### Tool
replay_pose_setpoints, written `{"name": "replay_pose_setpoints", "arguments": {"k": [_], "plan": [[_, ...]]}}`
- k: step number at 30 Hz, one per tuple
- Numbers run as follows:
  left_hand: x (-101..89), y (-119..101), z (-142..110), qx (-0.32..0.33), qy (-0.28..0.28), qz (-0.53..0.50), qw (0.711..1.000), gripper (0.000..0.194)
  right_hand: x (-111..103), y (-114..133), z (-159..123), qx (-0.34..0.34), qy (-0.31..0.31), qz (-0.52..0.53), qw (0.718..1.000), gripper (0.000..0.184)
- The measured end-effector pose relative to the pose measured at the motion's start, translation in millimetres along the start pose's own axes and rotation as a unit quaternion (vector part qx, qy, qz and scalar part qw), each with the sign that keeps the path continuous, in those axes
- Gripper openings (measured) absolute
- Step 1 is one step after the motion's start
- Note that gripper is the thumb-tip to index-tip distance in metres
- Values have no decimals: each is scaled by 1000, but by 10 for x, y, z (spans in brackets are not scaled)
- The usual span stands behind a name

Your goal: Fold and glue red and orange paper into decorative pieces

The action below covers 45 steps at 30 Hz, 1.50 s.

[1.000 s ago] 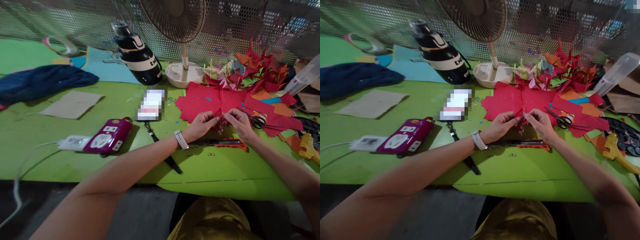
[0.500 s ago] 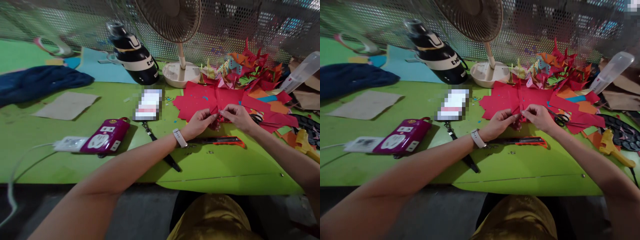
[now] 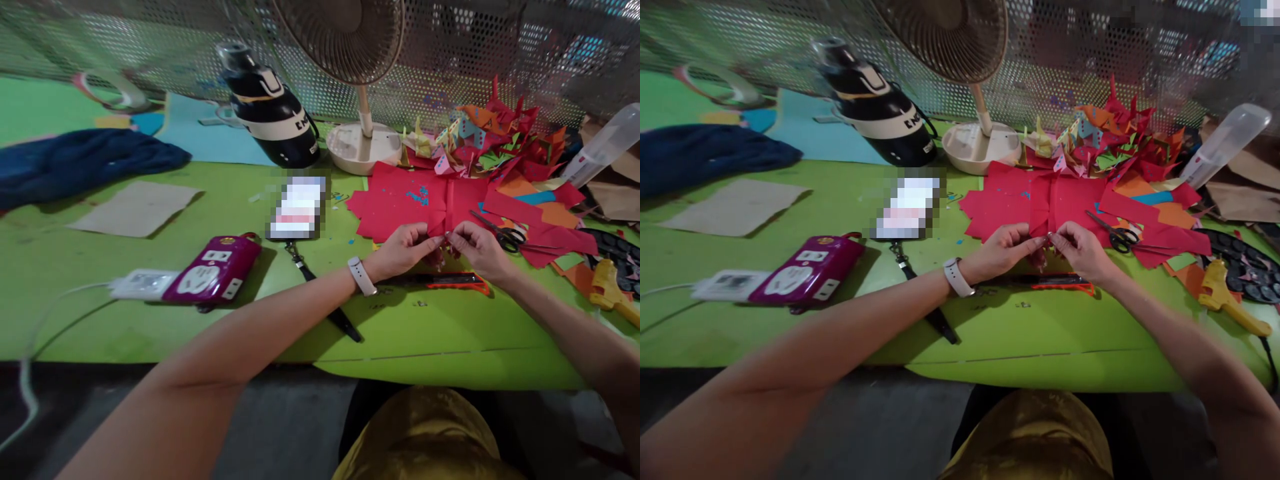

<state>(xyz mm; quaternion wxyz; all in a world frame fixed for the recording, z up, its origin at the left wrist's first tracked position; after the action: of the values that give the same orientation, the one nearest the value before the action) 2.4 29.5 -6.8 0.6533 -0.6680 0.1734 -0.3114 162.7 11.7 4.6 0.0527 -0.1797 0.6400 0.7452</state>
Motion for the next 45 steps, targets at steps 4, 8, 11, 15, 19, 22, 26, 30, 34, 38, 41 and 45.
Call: {"name": "replay_pose_setpoints", "arguments": {"k": [4,8,11,15,19,22,26,30,34,38,41,45], "plan": [[-10,5,-10,-14,9,-14,1000,23,3,9,-33,1,0,23,1000,46],[-11,20,-10,-25,39,-31,998,23,-5,15,-53,1,20,48,999,49],[-4,31,-8,-31,52,-52,997,23,-6,-5,-59,12,26,59,998,50],[4,44,-10,-40,53,-66,996,28,-9,-24,-71,6,-5,41,999,52],[-15,44,-9,-38,45,-44,997,33,-33,-11,-89,-15,-53,-2,998,51],[-43,23,-5,-29,42,-24,998,30,-74,-3,-85,-14,-78,-14,997,49],[-69,1,-6,-24,40,-14,999,31,-133,4,-64,-12,-106,2,994,49],[-38,-4,-20,-32,65,-27,997,36,-161,14,-61,-16,-135,23,990,48],[-2,-17,-34,-41,73,-24,996,42,-147,23,-74,-11,-130,21,991,48],[-1,-37,-41,-24,60,1,998,42,-137,32,-86,-11,-131,21,991,47],[-11,-42,-38,2,45,18,999,33,-137,47,-93,-16,-136,24,990,46],[-24,-43,-29,23,30,49,998,31,-137,65,-101,-16,-142,23,989,45]]}}
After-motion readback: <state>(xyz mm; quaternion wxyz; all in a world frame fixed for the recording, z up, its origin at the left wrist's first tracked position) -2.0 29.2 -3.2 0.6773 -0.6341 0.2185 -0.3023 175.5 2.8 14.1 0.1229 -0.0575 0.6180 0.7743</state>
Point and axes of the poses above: each hand's wrist, its own z-axis towards the middle knuckle, its own x-axis out of the palm, y = z × x, the point moved 3 cm from there along z, towards the middle knuckle, and after that the axes turned 1 degree about x, right-handed, at the moved point
